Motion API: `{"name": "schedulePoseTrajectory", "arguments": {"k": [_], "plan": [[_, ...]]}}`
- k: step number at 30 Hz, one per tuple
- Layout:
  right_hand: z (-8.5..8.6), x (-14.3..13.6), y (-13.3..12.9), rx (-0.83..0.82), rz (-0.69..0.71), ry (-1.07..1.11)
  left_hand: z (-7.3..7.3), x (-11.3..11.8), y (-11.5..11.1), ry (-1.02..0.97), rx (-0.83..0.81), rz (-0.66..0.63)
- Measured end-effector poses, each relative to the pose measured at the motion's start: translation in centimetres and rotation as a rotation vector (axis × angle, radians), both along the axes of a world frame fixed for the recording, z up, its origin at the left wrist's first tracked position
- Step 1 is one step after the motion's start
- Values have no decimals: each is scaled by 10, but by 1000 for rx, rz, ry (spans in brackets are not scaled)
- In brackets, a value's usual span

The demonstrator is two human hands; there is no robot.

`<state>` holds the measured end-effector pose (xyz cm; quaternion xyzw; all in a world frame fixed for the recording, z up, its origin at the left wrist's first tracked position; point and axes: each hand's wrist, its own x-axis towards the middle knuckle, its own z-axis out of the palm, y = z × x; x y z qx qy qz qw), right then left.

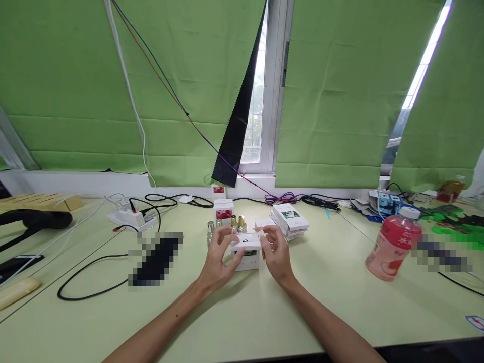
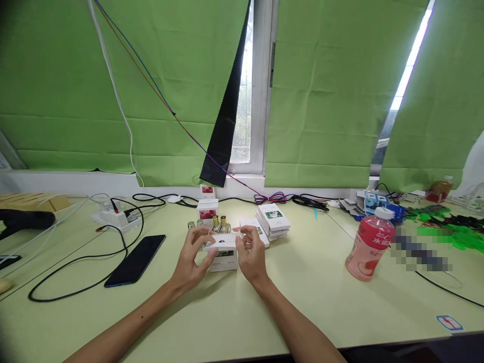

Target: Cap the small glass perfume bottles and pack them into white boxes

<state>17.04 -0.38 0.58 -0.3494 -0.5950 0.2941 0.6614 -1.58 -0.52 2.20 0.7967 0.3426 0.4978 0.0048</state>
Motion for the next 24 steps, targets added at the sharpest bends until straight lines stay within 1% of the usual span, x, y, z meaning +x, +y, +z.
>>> {"name": "schedulePoseTrajectory", "arguments": {"k": [7, 11, 16, 24], "plan": [[-1, 2, 0, 24, 26, -49, -2, -1, 2, 30, -3, 6], [3, 2, -2, 20, 35, -103, -3, -1, 2, 54, -26, -13], [7, 2, -4, 22, 33, -112, -3, -1, 2, 40, -20, -29], [4, 1, -2, 39, 35, -119, -3, -2, 3, 8, -75, -59]]}}
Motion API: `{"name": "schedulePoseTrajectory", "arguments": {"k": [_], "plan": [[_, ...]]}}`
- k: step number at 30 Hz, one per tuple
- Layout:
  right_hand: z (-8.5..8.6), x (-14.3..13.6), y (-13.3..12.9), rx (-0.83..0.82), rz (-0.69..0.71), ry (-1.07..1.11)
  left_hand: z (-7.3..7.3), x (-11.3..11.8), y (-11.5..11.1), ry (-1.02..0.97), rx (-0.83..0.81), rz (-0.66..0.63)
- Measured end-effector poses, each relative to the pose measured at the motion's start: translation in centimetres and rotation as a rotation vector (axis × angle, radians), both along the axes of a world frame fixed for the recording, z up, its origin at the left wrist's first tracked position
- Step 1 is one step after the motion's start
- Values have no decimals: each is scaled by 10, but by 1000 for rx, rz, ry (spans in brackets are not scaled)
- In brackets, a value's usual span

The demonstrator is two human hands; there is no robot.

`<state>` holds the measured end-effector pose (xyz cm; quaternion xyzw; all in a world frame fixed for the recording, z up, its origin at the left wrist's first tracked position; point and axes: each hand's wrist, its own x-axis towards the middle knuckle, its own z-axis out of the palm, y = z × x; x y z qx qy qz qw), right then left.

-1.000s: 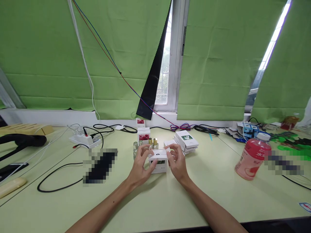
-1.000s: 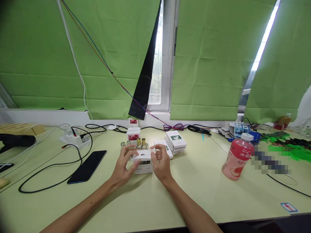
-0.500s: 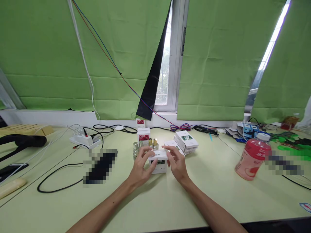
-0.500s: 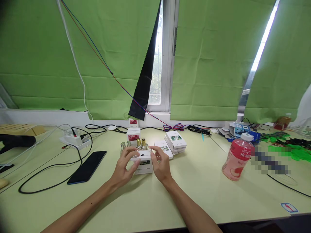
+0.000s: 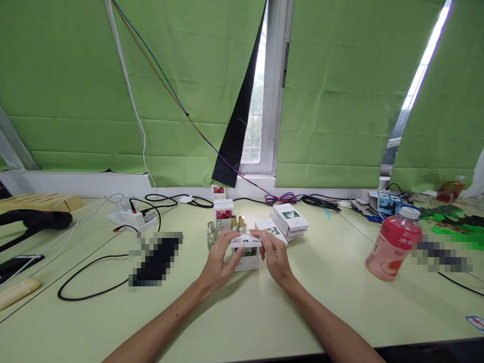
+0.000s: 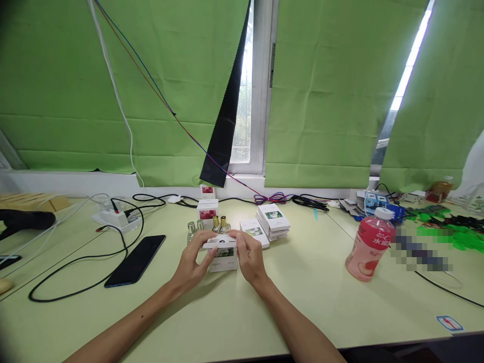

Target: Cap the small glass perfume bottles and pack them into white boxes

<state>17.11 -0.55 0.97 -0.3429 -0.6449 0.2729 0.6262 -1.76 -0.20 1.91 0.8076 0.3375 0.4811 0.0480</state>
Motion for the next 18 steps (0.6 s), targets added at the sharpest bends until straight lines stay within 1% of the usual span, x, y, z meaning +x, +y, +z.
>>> {"name": "schedulePoseTrajectory", "arguments": {"k": [8, 12, 18], "plan": [[5, 0, -2, 9, 0, -28, -4, 3, 4, -180, -136, 4], [4, 0, -1, 26, -11, -22, -4, 6, 3, -275, -224, 18], [1, -2, 2, 14, 0, -23, -1, 7, 4, -359, -212, 13]]}}
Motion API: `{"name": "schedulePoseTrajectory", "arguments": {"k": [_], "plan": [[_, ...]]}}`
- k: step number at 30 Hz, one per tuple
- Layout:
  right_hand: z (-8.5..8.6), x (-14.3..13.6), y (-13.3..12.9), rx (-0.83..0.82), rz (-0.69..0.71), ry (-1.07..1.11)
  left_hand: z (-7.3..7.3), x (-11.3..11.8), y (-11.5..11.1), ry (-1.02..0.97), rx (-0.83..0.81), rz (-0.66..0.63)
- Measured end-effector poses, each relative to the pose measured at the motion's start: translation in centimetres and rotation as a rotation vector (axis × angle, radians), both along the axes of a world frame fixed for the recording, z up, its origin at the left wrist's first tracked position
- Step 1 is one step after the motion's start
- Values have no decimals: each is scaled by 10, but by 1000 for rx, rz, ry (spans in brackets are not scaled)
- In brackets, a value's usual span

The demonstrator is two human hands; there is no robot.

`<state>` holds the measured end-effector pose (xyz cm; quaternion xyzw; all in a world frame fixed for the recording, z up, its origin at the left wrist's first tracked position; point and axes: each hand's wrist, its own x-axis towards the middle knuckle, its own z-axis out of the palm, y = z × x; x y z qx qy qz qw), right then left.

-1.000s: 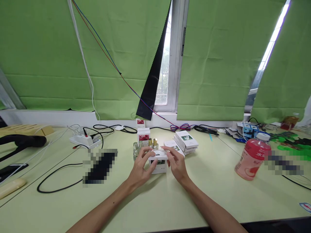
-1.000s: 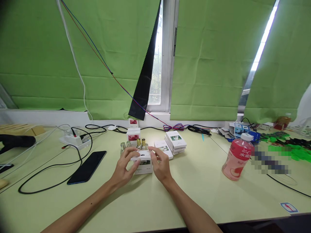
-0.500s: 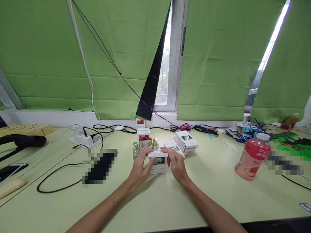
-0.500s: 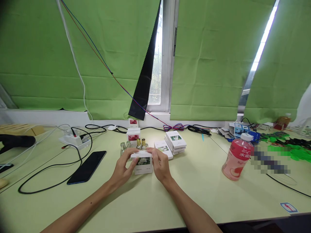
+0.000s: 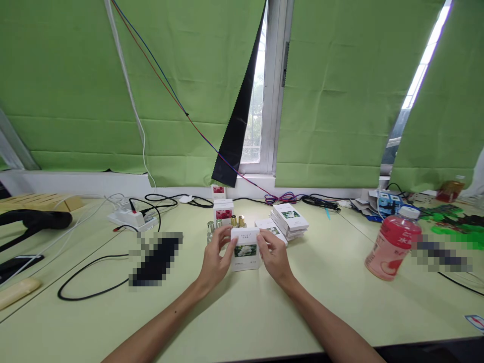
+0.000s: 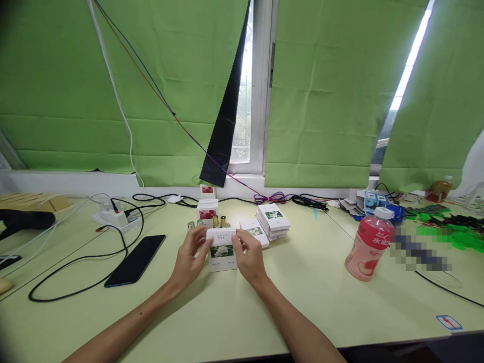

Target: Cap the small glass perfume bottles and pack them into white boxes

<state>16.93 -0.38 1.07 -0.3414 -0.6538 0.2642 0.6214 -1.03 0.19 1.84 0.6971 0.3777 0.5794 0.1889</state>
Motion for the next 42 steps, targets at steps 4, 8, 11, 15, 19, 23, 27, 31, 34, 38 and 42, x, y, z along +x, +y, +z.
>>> {"name": "schedulePoseTrajectory", "arguments": {"k": [4, 8, 11, 15, 19, 23, 27, 31, 34, 38, 42], "plan": [[2, -1, -1, 19, -43, 1, 0, -1, 1, 1, -2, -24], [2, -1, 0, 17, -52, 16, 1, 0, 1, -31, -47, -46], [0, -1, 2, 7, -57, 35, 3, 0, 1, -55, -82, -65], [-5, -1, 5, -36, -75, 55, 3, -1, 1, -73, -93, -78], [-7, -2, 6, -85, -114, 102, 0, -2, 3, -73, -85, -83], [-6, -3, 6, -99, -106, 158, 1, -2, 4, -78, -71, -79], [-4, -3, 4, -122, -91, 170, 3, -1, 4, -89, -81, -97], [-3, -2, 3, -128, -48, 120, 2, -2, 5, -96, -108, -113], [-3, -1, 4, -123, -45, 89, 0, -3, 5, -106, -131, -120], [-3, -1, 4, -104, -43, 74, 0, -2, 6, -112, -160, -114], [-2, -1, 3, -105, -20, 86, 2, -2, 5, -119, -160, -110]]}}
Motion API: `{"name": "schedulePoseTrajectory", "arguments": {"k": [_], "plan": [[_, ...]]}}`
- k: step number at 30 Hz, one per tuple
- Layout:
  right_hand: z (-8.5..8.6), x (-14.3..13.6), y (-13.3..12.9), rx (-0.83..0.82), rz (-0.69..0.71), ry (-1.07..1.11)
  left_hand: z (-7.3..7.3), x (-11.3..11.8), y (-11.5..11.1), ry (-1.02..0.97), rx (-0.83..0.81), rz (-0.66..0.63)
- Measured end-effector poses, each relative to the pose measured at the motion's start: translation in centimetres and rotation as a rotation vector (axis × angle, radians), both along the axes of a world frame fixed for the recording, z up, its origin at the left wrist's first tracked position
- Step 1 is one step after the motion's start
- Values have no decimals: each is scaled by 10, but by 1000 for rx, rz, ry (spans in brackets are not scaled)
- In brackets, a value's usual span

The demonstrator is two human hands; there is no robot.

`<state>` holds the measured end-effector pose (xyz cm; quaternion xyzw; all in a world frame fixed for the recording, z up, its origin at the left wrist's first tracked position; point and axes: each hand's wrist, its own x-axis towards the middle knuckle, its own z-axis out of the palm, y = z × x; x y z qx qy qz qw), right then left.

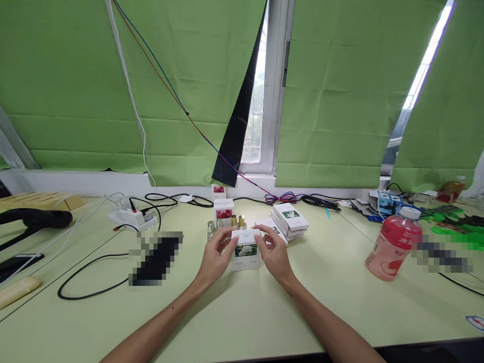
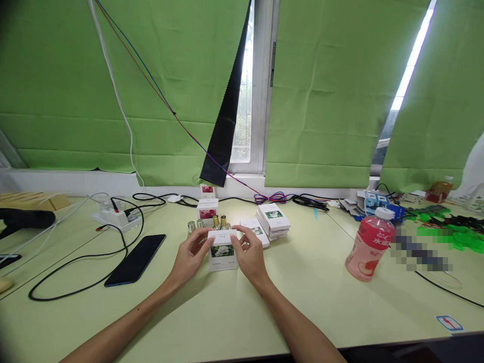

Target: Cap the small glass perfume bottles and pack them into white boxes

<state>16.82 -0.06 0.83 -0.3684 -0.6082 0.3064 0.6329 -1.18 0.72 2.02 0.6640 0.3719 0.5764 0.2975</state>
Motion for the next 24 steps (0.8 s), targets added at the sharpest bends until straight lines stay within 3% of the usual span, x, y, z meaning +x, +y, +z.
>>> {"name": "schedulePoseTrajectory", "arguments": {"k": [24], "plan": [[2, 1, -1, 29, -61, -52, 2, 0, -2, 38, 11, 4]]}}
